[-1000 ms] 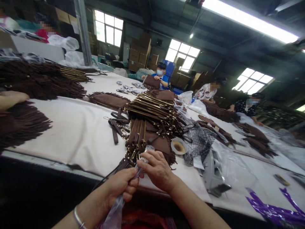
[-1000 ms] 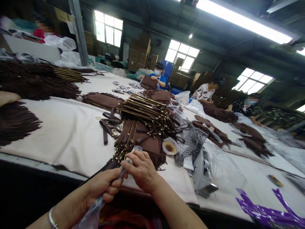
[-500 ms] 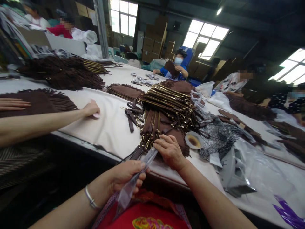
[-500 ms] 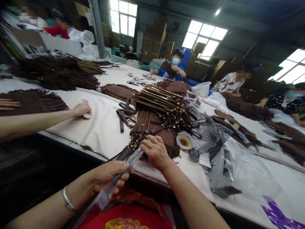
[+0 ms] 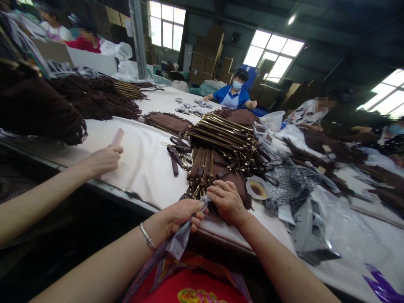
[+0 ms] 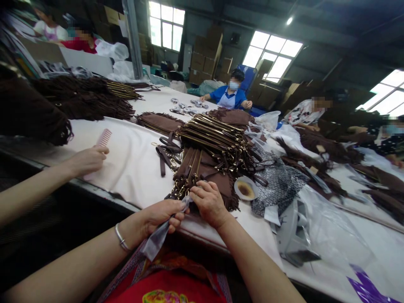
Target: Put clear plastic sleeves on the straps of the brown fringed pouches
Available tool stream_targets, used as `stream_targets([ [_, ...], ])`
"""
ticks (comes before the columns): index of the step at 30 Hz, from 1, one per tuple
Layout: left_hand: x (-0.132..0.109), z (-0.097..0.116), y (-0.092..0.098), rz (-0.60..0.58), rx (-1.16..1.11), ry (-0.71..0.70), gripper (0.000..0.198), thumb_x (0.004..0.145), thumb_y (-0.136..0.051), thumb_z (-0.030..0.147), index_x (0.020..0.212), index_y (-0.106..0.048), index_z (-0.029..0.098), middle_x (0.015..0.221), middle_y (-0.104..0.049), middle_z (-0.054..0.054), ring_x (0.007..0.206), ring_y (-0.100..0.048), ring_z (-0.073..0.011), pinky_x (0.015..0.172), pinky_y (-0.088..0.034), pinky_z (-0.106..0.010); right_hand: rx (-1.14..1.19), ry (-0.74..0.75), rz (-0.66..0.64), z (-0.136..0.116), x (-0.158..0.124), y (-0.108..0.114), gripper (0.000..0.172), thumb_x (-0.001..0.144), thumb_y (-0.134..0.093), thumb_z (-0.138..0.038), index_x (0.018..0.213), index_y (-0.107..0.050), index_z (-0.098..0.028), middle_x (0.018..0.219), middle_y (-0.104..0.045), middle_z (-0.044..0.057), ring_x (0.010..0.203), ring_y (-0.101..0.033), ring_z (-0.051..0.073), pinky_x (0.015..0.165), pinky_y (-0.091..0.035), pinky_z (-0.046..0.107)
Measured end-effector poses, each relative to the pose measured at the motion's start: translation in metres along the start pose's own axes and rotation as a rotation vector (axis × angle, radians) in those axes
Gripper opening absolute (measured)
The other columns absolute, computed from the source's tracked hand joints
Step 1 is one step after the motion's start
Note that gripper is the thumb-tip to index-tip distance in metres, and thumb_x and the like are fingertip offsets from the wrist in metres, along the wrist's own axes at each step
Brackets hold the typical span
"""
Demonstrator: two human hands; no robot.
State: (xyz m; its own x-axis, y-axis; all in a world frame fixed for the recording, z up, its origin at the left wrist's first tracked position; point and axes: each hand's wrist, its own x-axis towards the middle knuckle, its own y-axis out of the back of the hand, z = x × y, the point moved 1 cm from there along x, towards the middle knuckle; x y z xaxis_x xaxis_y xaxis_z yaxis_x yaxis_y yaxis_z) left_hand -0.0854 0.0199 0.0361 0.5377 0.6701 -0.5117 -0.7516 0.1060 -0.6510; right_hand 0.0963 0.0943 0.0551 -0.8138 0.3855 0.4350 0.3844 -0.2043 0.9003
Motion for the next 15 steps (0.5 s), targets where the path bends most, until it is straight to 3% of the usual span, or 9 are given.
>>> stream_targets([
  [5, -0.013, -0.003, -0.006, 0.042, 0.051, -0.049, 0.033, 0.084, -0.062, 0.048, 0.087, -0.053, 0.017, 0.059, -0.029, 0.009, 0.045, -0.013, -0.0026, 0.041, -0.011, -0.015, -0.064, -0.002, 0.069, 0.007, 0.0, 0.003, 0.024, 0.093, -0.053, -0.018, 0.112, -0.065, -0.025, 0.116, -0.069, 0.002, 0.119, -0.048, 0.024, 0.096, -0.029, 0.041],
  [11, -0.017, -0.012, -0.009, 0.126, 0.127, -0.092, 0.044, 0.083, -0.051, 0.064, 0.09, -0.051, 0.021, 0.058, -0.026, 0.011, 0.044, -0.009, -0.004, 0.039, -0.009, -0.017, -0.107, -0.034, 0.093, 0.023, 0.005, 0.006, 0.02, 0.093, -0.054, -0.021, 0.108, -0.067, -0.027, 0.113, -0.07, 0.0, 0.11, -0.052, 0.022, 0.093, -0.031, 0.039],
  [15, -0.017, -0.011, -0.007, 0.152, 0.186, -0.132, 0.044, 0.082, -0.051, 0.065, 0.09, -0.049, 0.022, 0.057, -0.024, 0.012, 0.044, -0.008, -0.0041, 0.039, -0.008, -0.016, -0.13, -0.15, 0.106, 0.037, -0.004, 0.016, 0.021, 0.092, -0.054, -0.018, 0.107, -0.068, -0.024, 0.112, -0.069, 0.004, 0.11, -0.051, 0.023, 0.093, -0.032, 0.039],
])
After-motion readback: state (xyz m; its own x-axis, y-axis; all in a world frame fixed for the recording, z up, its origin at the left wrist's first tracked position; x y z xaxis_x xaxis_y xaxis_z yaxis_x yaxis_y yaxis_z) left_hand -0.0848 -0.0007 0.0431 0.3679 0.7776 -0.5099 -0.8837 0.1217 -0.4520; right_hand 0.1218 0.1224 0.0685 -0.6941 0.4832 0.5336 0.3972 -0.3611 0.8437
